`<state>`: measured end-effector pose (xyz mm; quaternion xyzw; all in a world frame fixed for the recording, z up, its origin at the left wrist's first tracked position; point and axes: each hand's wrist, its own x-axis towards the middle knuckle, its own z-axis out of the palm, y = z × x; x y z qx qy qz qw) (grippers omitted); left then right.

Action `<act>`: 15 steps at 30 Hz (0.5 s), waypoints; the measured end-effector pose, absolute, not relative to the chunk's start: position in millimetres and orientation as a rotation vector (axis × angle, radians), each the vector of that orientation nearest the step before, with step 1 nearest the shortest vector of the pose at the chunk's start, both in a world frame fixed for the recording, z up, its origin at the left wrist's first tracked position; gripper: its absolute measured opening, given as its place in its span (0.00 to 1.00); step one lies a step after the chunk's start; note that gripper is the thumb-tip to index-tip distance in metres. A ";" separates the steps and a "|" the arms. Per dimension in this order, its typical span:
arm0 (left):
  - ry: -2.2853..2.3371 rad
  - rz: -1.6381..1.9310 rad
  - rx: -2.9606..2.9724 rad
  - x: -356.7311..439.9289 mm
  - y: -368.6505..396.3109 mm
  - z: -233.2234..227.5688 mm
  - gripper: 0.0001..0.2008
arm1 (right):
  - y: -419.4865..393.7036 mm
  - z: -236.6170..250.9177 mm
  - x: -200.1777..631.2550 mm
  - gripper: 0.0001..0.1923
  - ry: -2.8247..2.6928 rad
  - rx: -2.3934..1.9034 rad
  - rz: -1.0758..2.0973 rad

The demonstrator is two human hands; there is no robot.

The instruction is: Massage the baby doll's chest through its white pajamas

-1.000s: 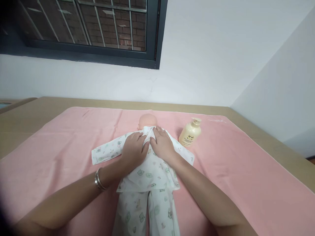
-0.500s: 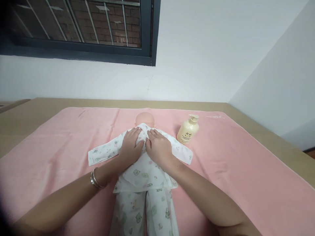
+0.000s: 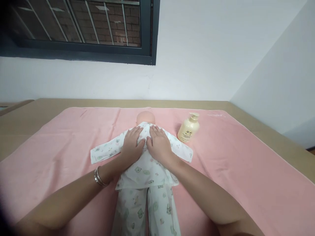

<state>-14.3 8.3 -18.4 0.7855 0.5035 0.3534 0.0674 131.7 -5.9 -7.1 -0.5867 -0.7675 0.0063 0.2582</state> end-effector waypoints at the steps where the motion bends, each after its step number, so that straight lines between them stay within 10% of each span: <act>1: 1.518 1.065 2.368 -14.0 8.0 -18.5 0.25 | -5.6 -6.8 131.7 0.27 -2.081 -1.591 0.020; 15: 1.452 0.903 2.486 -26.4 25.2 -10.6 0.22 | -30.7 3.8 121.3 0.30 -2.133 -1.650 0.285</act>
